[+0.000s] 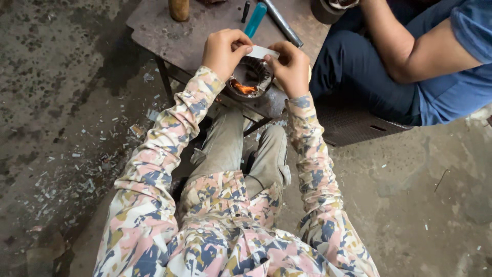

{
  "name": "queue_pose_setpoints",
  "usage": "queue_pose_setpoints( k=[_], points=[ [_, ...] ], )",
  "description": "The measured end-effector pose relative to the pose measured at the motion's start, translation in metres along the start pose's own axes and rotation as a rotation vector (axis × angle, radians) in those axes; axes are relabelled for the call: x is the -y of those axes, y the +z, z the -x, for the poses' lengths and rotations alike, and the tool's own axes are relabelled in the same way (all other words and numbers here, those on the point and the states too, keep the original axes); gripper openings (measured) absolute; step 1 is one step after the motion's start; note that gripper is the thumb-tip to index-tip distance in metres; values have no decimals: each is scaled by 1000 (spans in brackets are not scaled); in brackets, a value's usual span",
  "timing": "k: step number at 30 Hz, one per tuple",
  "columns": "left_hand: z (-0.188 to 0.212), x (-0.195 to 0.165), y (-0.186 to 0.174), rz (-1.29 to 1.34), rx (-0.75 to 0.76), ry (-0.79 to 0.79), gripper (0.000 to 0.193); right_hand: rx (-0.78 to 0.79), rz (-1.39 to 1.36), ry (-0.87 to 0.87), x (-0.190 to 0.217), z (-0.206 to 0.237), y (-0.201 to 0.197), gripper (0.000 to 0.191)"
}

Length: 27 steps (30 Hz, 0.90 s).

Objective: The person sits on the floor and wraps a motor stator with white tape. They repeatedly tear off pieces of tape and press them around the copper windings to secure them.

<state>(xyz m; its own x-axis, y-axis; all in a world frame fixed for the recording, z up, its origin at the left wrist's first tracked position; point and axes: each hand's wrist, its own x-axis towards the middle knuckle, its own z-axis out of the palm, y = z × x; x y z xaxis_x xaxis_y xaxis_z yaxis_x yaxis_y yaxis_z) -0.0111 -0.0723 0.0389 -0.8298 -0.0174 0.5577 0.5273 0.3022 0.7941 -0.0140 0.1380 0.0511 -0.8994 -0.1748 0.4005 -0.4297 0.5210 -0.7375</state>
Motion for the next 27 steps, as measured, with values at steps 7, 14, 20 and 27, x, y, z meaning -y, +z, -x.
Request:
queue_pose_setpoints(
  k=[7,14,20,27],
  points=[
    [-15,9,-2,-248,137,-67,17,-80,174,-37,0,-4,9,16],
    [-22,16,-2,-410,163,7,24,-86,138,-65,-2,-8,17,17],
    [-22,21,0,-394,176,36,25,-86,159,-24,2,-6,18,15],
    [-24,21,0,-430,189,64,24,-108,204,-86,1,-6,18,17]
  ],
)
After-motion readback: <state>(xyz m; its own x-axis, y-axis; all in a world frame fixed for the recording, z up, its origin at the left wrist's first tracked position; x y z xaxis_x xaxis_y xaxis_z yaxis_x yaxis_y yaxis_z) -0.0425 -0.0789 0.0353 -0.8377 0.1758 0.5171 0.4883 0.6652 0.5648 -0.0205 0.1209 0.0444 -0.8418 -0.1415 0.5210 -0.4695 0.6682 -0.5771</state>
